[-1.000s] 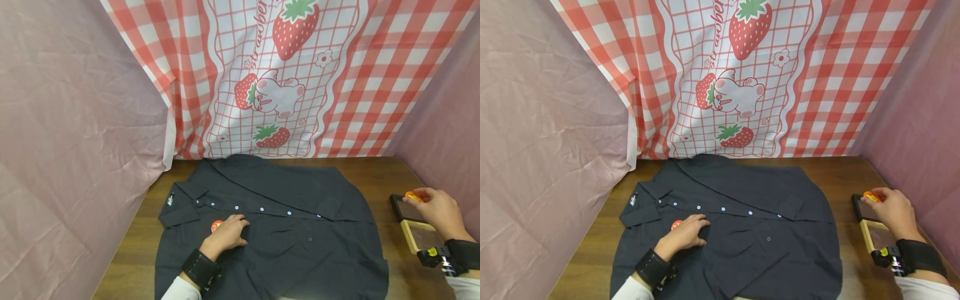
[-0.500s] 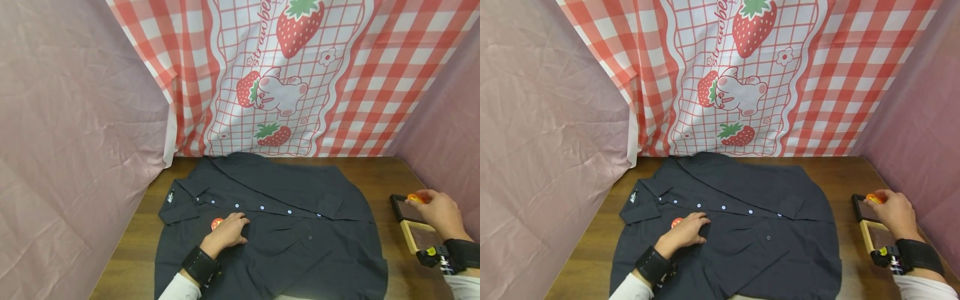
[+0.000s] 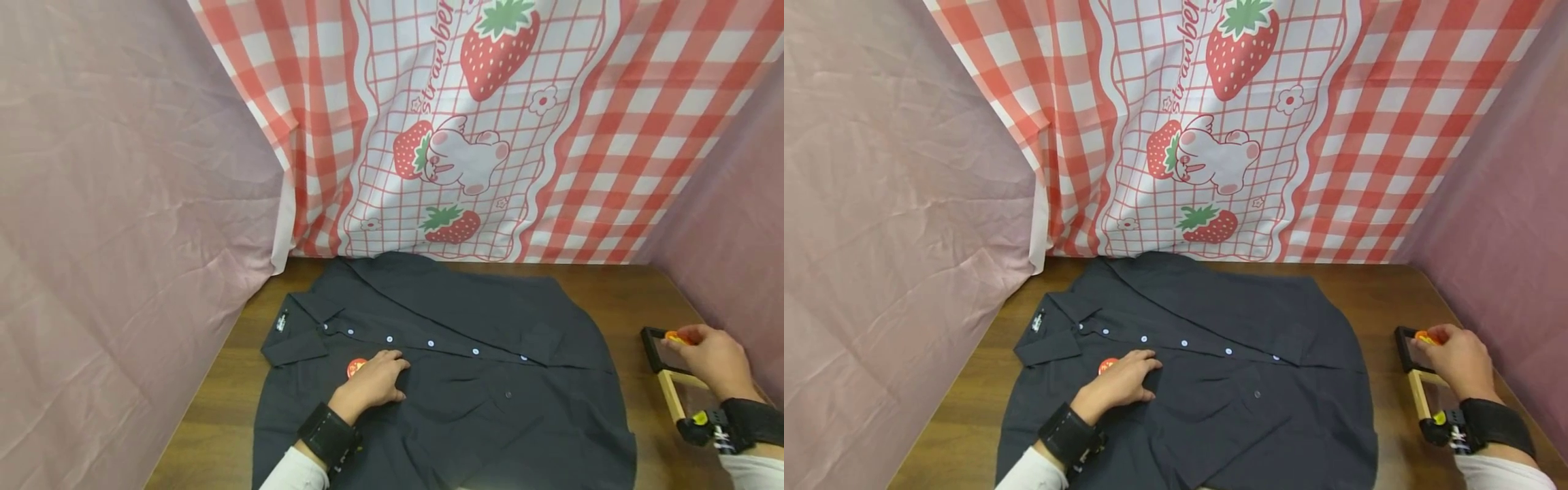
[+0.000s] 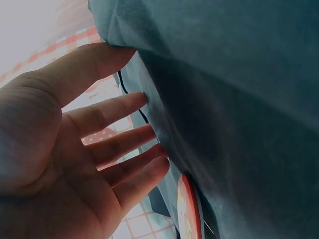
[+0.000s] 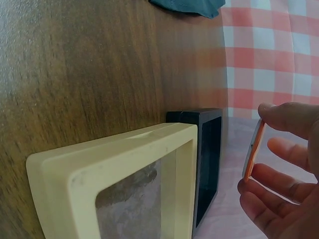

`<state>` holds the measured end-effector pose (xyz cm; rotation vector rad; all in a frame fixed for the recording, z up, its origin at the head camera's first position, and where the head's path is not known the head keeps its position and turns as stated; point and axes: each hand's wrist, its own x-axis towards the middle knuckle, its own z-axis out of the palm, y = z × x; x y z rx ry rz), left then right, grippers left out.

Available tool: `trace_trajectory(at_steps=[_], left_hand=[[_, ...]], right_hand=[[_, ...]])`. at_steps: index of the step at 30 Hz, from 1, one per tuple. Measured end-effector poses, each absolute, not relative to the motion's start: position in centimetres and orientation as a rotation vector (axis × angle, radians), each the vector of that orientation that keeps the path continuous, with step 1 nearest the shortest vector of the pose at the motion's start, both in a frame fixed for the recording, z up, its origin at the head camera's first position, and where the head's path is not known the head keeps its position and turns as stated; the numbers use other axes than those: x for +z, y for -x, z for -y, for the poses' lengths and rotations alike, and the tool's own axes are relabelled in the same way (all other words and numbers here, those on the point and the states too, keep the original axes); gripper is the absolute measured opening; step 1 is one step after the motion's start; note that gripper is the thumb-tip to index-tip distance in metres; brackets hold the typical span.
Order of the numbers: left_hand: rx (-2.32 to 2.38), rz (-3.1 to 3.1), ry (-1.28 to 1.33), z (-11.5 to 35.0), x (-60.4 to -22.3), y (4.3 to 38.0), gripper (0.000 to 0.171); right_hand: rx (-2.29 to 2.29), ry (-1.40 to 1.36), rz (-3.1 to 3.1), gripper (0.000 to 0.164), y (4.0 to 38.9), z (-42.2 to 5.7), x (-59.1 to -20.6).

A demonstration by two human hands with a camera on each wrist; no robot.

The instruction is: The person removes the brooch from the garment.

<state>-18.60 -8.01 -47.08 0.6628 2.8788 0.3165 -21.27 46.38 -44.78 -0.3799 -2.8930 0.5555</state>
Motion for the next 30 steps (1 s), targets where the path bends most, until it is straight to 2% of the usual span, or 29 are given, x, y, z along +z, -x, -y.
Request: trace_trajectory(at_steps=[15, 22, 30], left_hand=[[0.321, -2.878, -0.676, 8.0, -47.3, 18.7, 0.052], [0.298, -2.877, -0.689, 7.9, -47.3, 18.7, 0.052], [0.304, -2.889, -0.692, 8.0, -47.2, 18.7, 0.052]], right_hand=[[0.548, 0.397, 3.005, 0.053, 21.3, -47.7, -45.8], [0.519, 0.326, 3.029, 0.044, 21.2, -48.5, -46.6], [0.489, 0.313, 3.053, 0.044, 21.5, -48.6, -46.8]])
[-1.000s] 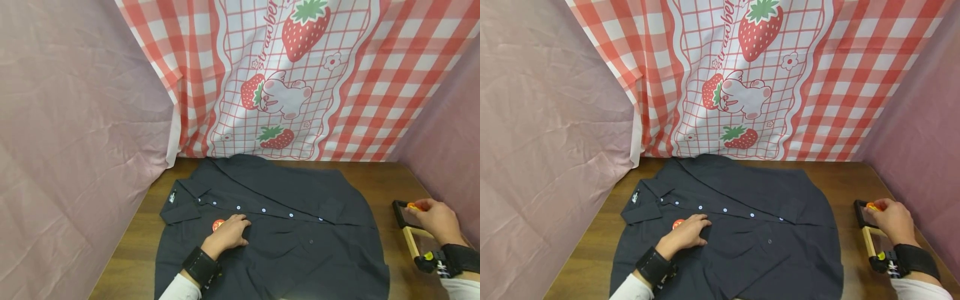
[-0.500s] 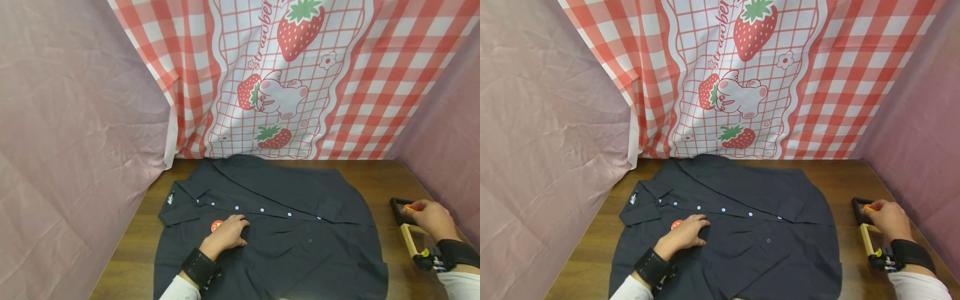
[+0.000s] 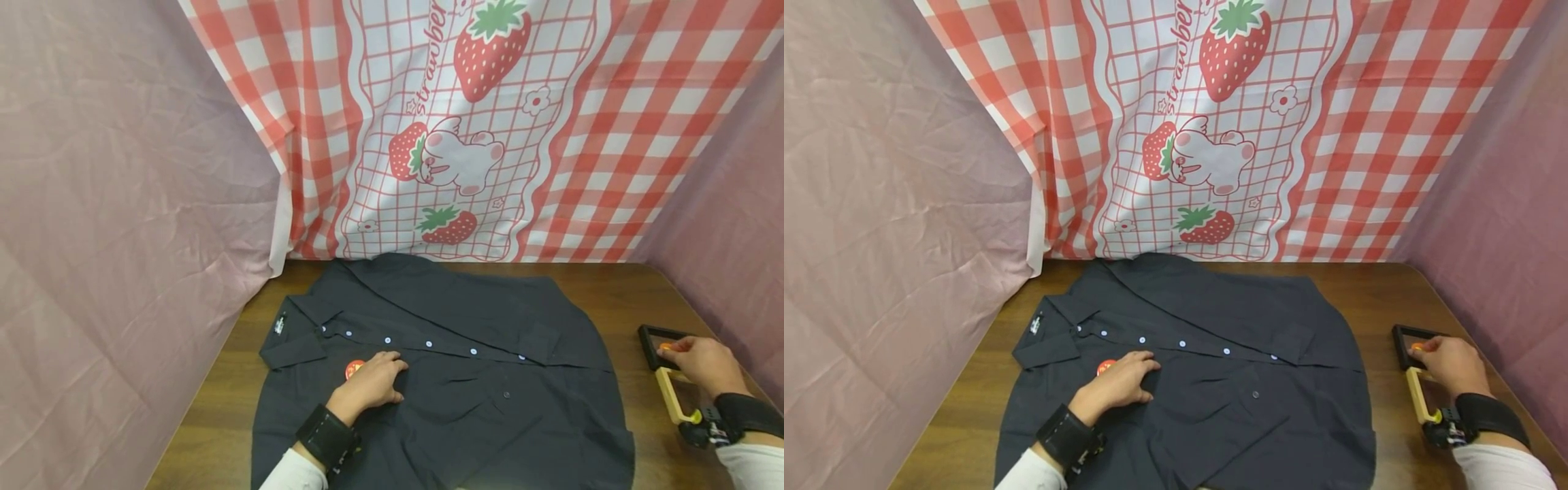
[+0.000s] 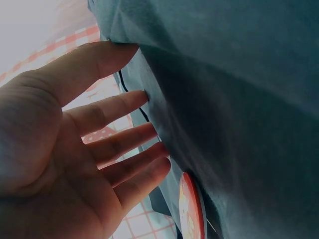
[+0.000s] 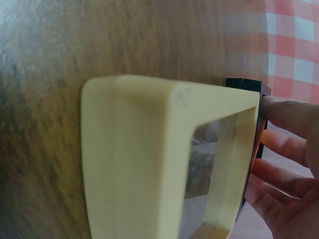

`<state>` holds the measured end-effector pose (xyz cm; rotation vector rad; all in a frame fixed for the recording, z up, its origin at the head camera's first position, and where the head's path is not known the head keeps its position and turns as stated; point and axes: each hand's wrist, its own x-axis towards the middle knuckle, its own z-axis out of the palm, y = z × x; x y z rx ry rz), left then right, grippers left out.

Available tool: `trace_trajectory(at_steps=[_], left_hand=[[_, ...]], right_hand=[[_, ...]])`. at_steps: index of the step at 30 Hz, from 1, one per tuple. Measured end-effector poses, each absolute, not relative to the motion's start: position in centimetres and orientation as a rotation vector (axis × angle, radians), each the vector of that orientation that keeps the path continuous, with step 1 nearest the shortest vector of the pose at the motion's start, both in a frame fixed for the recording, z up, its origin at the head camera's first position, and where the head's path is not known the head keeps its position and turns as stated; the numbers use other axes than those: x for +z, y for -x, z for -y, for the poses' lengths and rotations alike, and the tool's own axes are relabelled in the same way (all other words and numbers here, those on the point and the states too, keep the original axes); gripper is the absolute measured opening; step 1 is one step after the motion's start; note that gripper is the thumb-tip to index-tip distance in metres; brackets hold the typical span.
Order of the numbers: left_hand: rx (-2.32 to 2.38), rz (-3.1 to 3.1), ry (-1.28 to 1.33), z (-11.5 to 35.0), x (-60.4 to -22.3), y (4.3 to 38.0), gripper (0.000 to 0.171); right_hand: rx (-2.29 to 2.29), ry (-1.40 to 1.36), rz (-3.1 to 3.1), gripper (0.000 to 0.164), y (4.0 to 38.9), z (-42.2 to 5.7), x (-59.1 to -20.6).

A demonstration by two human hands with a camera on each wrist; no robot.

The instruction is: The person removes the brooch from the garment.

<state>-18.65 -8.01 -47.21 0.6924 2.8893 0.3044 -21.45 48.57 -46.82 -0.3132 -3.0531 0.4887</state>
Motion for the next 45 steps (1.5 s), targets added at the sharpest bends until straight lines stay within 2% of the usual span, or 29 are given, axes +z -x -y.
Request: trace_trajectory(at_steps=[13, 22, 36, 45], left_hand=[[0.334, -2.878, -0.709, 8.0, -47.3, 18.7, 0.052], [0.341, -2.870, -0.716, 8.0, -47.0, 18.6, 0.052], [0.352, -2.854, -0.714, 8.1, -47.3, 18.7, 0.051], [0.363, -2.866, -0.731, 8.2, -47.3, 18.7, 0.050]], right_hand=[[0.504, 0.238, 2.989, 0.033, 21.3, -48.9, -47.1], [0.531, 0.268, 3.022, 0.036, 21.3, -49.1, -46.8], [0.558, 0.335, 3.046, 0.045, 20.8, -48.3, -46.6], [0.563, 0.308, 3.032, 0.061, 20.6, -47.9, -46.3]])
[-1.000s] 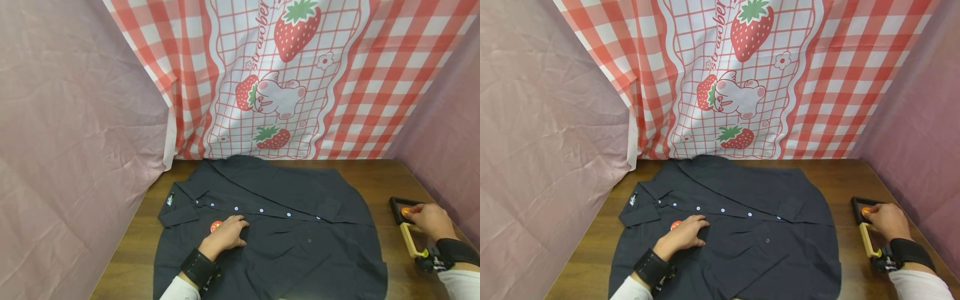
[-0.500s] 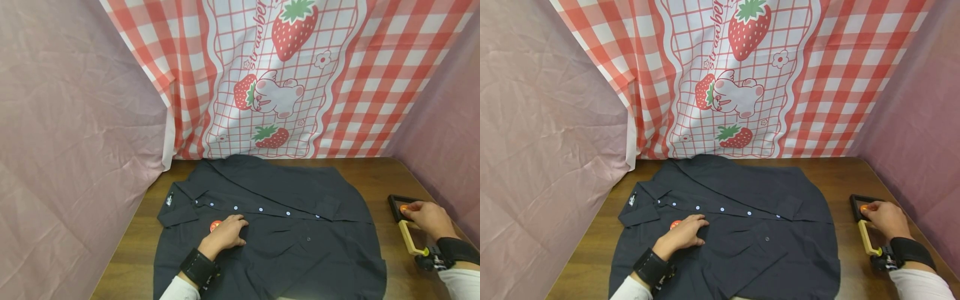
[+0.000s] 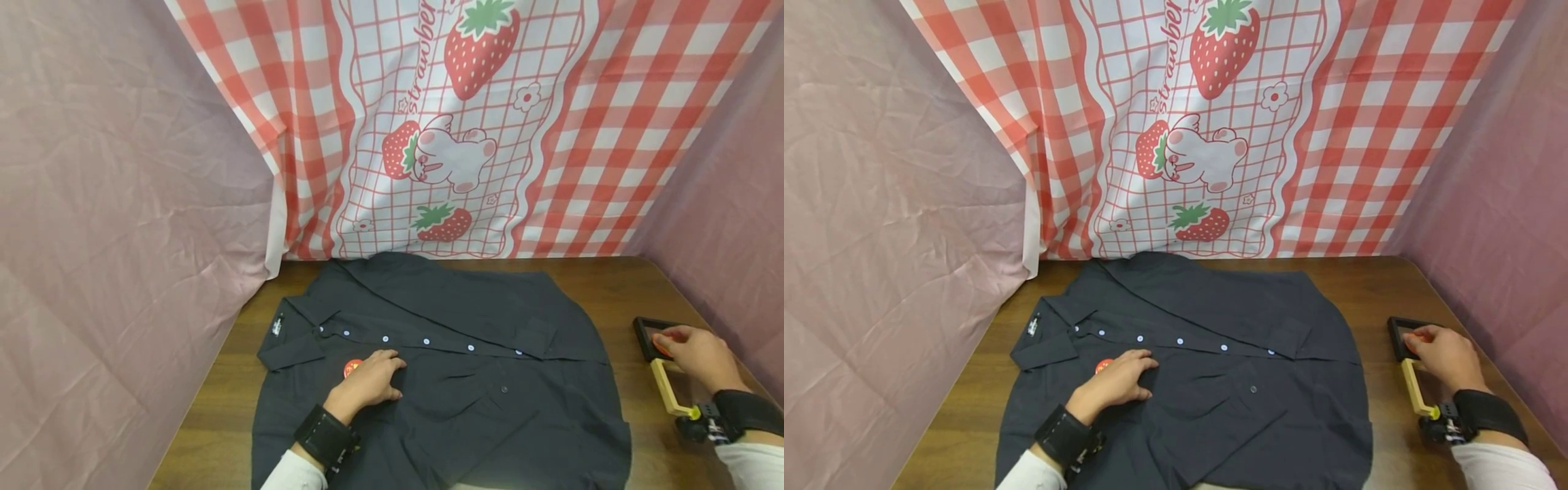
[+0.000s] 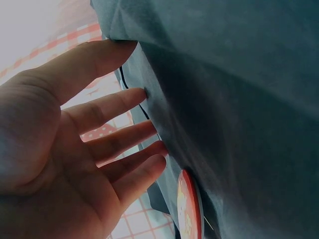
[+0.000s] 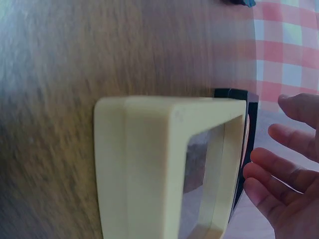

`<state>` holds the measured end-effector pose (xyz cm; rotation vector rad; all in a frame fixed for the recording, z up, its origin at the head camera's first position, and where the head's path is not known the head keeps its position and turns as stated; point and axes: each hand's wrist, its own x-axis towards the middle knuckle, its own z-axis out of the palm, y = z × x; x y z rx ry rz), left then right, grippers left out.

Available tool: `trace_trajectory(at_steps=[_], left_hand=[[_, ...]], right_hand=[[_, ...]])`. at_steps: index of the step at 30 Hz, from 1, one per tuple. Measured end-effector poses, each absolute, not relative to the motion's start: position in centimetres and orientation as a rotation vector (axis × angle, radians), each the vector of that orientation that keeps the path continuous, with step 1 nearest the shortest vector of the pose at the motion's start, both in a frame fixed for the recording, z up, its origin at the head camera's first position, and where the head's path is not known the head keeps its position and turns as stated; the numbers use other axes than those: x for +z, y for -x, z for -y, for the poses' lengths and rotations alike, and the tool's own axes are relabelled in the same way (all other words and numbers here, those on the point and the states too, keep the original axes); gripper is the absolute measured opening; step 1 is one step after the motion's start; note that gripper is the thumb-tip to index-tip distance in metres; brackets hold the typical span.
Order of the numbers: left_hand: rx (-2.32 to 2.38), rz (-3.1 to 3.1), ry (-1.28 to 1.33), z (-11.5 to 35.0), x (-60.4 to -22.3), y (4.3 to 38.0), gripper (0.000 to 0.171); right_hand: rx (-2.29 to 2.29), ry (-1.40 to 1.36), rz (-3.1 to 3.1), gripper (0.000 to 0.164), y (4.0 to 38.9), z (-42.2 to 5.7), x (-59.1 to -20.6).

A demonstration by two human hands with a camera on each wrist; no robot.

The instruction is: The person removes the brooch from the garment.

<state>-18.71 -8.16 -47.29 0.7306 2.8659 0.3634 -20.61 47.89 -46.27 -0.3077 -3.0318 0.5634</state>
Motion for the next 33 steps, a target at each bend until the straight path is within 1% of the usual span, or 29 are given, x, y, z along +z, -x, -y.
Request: trace_trajectory(at_steps=[5, 11, 19, 27, 33], left_hand=[[0.355, -2.877, -0.741, 8.2, -47.4, 18.7, 0.050], [0.371, -2.876, -0.737, 8.2, -47.5, 18.7, 0.050], [0.376, -2.879, -0.745, 8.2, -47.2, 18.6, 0.049], [0.357, -2.894, -0.760, 8.1, -47.2, 18.5, 0.049], [0.361, -2.891, -0.757, 8.1, -47.1, 18.4, 0.049]], right_hand=[[0.590, 0.245, 3.001, 0.063, 20.4, -47.5, -46.4], [0.617, 0.244, 2.943, 0.063, 20.3, -46.7, -46.3], [0.635, 0.192, 2.875, 0.055, 20.1, -46.2, -46.3], [0.678, 0.257, 2.858, 0.060, 20.0, -45.5, -46.2], [0.679, 0.239, 2.839, 0.056, 19.8, -45.3, -46.2]])
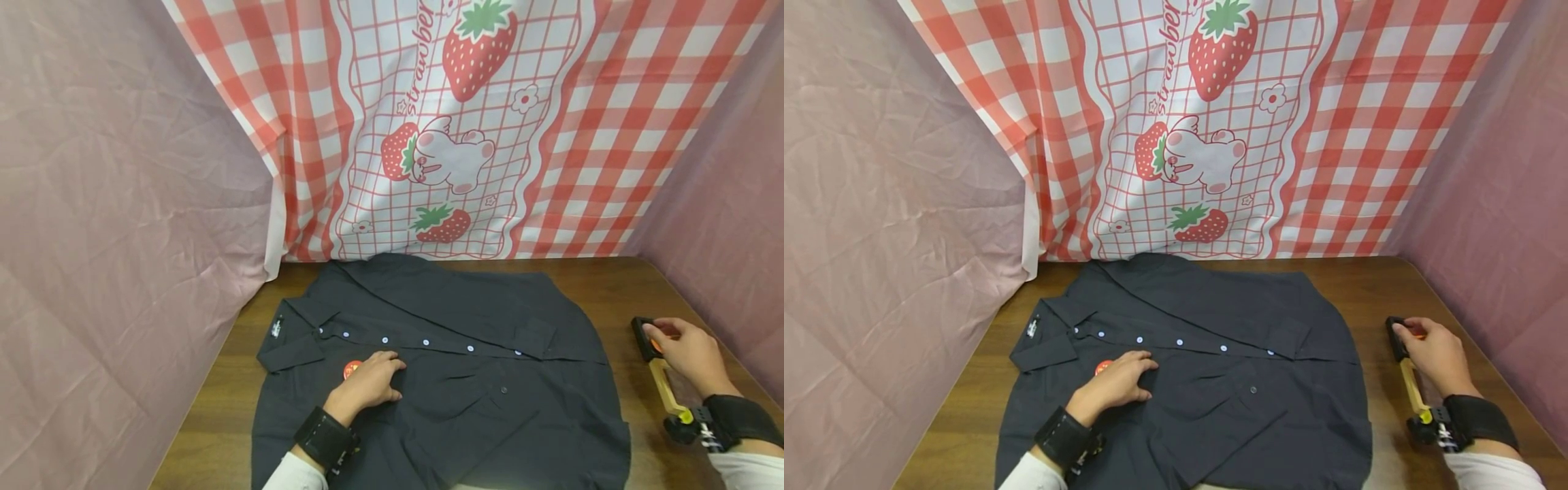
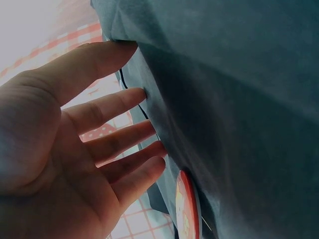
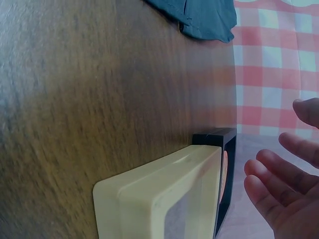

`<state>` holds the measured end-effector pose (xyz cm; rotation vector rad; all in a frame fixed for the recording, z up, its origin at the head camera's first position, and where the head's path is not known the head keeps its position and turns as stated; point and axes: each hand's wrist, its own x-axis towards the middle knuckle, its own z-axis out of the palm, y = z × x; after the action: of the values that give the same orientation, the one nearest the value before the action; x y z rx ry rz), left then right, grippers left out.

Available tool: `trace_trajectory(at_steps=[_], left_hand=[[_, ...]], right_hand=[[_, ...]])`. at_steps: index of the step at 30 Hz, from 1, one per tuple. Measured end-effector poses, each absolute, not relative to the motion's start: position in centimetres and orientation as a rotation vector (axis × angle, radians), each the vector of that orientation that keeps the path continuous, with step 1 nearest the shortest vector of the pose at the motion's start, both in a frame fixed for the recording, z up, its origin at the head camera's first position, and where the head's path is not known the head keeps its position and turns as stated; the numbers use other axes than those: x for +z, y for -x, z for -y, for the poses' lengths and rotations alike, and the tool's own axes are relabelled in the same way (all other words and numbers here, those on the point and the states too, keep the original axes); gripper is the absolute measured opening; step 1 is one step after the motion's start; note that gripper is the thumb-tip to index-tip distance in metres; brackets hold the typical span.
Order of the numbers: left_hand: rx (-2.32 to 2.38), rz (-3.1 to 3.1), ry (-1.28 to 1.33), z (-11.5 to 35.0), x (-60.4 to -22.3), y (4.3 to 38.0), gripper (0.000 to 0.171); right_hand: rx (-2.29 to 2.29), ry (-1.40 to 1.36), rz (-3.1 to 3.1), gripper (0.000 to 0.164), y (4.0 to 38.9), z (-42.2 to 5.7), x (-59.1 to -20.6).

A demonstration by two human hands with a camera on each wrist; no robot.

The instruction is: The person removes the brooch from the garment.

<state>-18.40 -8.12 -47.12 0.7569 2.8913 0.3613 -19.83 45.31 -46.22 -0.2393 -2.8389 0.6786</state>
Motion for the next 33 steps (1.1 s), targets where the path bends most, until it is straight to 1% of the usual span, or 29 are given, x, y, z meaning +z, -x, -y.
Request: trace_trajectory(at_steps=[6, 19, 29, 33], left_hand=[[0.358, -2.882, -0.750, 8.2, -47.1, 18.4, 0.049], [0.352, -2.894, -0.755, 8.2, -47.4, 18.6, 0.049], [0.349, -2.899, -0.740, 8.2, -47.6, 18.5, 0.049], [0.357, -2.902, -0.744, 8.2, -47.7, 18.6, 0.049]], right_hand=[[0.676, 0.194, 2.788, 0.051, 19.6, -44.9, -46.2], [0.708, 0.129, 2.734, 0.048, 20.1, -42.9, -45.6], [0.751, 0.140, 2.740, 0.052, 20.1, -40.7, -44.7], [0.757, 0.154, 2.729, 0.052, 20.0, -40.1, -44.3]])
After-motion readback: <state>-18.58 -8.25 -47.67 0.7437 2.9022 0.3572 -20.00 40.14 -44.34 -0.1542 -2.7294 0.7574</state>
